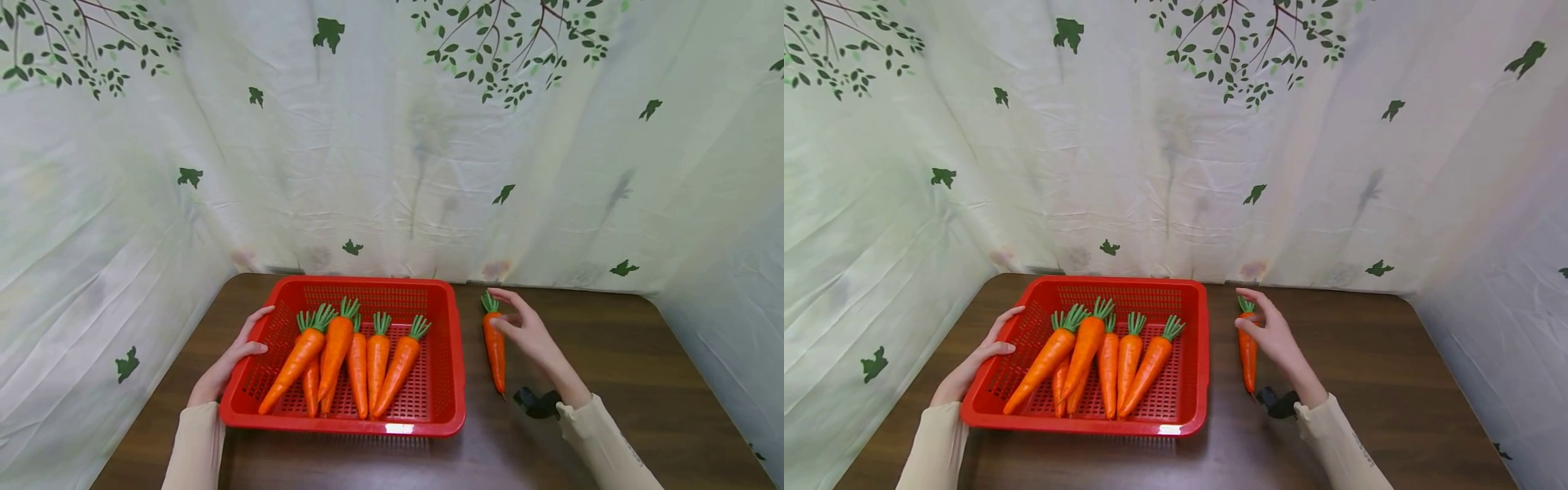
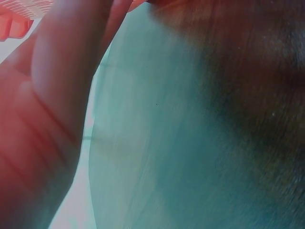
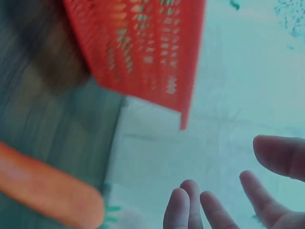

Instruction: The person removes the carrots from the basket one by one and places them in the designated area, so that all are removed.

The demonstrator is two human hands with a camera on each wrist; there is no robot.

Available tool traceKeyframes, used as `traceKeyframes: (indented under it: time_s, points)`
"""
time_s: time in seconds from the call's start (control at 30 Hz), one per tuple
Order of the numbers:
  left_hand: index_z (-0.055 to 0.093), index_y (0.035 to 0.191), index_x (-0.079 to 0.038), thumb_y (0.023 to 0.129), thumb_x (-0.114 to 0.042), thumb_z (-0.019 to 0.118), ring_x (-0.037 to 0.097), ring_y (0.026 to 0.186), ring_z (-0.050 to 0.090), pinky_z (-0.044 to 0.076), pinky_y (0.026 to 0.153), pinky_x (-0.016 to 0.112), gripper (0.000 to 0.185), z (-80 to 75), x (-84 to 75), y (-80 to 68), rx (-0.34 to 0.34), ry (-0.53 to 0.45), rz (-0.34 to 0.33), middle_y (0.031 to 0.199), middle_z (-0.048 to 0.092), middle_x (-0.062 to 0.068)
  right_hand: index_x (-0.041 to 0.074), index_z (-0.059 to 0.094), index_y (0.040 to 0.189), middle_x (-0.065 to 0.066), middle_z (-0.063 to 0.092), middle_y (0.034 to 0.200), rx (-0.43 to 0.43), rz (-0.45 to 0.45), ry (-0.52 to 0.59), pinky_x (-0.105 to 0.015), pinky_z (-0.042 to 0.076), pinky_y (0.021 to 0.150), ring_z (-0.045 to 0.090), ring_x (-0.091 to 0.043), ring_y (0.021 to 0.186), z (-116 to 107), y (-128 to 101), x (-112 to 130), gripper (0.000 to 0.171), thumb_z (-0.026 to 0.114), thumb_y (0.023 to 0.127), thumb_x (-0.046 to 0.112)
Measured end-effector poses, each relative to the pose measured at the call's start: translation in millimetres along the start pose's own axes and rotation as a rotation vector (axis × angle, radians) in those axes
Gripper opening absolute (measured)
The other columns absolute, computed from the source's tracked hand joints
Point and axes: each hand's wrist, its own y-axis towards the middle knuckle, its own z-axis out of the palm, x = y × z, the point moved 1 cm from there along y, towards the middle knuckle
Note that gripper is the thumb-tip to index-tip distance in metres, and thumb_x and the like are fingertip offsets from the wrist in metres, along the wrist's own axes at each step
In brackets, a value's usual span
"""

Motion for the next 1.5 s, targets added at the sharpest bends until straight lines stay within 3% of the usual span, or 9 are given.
traceKeyframes:
  time_s: [0.27, 0.37, 0.6, 0.7, 1.0, 1.17, 1.5]
  points:
    - [0.011, 0.15, -0.033, 0.093, -0.01, 0.043, 0.026, 0.116, 0.044, 0.047, 0.089, 0.043, 0.07, -0.7, 2.1, 1.3, 0.005, 0.001, 0.015, 0.14, 0.02, 0.01, 0.004, 0.04, 0.142, -0.022, 0.037, 0.142, 0.049, -0.024, 0.059, -0.043, 0.049, 0.084, 0.056, -0.039, 0.103, 15, -2, 25, 0.05, 0.056, 0.095, 0.007]
    - [0.011, 0.15, -0.033, 0.093, -0.01, 0.044, 0.026, 0.116, 0.044, 0.047, 0.089, 0.043, 0.07, -1.0, 2.5, 1.5, 0.006, 0.008, 0.016, 0.14, 0.02, 0.011, 0.004, 0.039, 0.142, -0.021, 0.037, 0.142, 0.075, -0.041, 0.092, -0.045, 0.048, 0.086, 0.057, -0.035, 0.102, 22, -3, 33, 0.05, 0.056, 0.095, 0.007]
    - [0.011, 0.15, -0.034, 0.093, -0.011, 0.044, 0.026, 0.116, 0.044, 0.047, 0.089, 0.044, 0.07, 0.2, 1.2, 1.1, -0.004, 0.009, 0.003, 0.141, 0.019, 0.011, 0.005, 0.036, 0.143, -0.024, 0.034, 0.142, 0.151, -0.029, 0.15, -0.048, 0.049, 0.086, 0.055, -0.047, 0.105, 37, -3, 48, 0.051, 0.056, 0.096, 0.01]
    - [0.011, 0.15, -0.034, 0.093, -0.011, 0.043, 0.026, 0.117, 0.043, 0.047, 0.09, 0.044, 0.069, 0.6, 0.9, 1.0, -0.002, -0.001, 0.003, 0.141, 0.019, 0.011, 0.009, 0.036, 0.144, -0.023, 0.034, 0.142, 0.177, -0.013, 0.146, -0.051, 0.049, 0.085, 0.055, -0.046, 0.105, 44, -2, 52, 0.052, 0.056, 0.096, 0.013]
    - [0.013, 0.149, -0.032, 0.093, -0.009, 0.043, 0.025, 0.114, 0.046, 0.048, 0.087, 0.043, 0.068, -2.0, 1.7, 2.9, 0.011, 0.02, 0.046, 0.139, 0.021, 0.012, 0.01, 0.036, 0.144, -0.022, 0.035, 0.143, 0.265, 0.007, 0.138, -0.044, 0.051, 0.084, 0.06, -0.031, 0.101, 69, 1, 58, 0.053, 0.057, 0.096, 0.015]
    - [0.013, 0.15, -0.03, 0.093, -0.008, 0.043, 0.025, 0.114, 0.046, 0.048, 0.087, 0.043, 0.068, -3.1, 2.4, 4.1, 0.022, 0.021, 0.068, 0.139, 0.021, 0.013, 0.008, 0.036, 0.144, -0.024, 0.033, 0.142, 0.323, 0.032, 0.156, -0.046, 0.05, 0.084, 0.06, -0.033, 0.1, 82, 2, 59, 0.052, 0.056, 0.096, 0.013]
    - [0.012, 0.15, -0.034, 0.093, -0.01, 0.043, 0.025, 0.116, 0.045, 0.048, 0.088, 0.044, 0.069, -1.0, 1.7, 1.3, -0.002, 0.014, 0.019, 0.14, 0.02, 0.011, 0.011, 0.036, 0.143, -0.022, 0.033, 0.139, 0.34, 0.133, 0.187, -0.047, 0.05, 0.084, 0.053, -0.041, 0.11, 101, 6, 54, 0.052, 0.057, 0.095, 0.016]
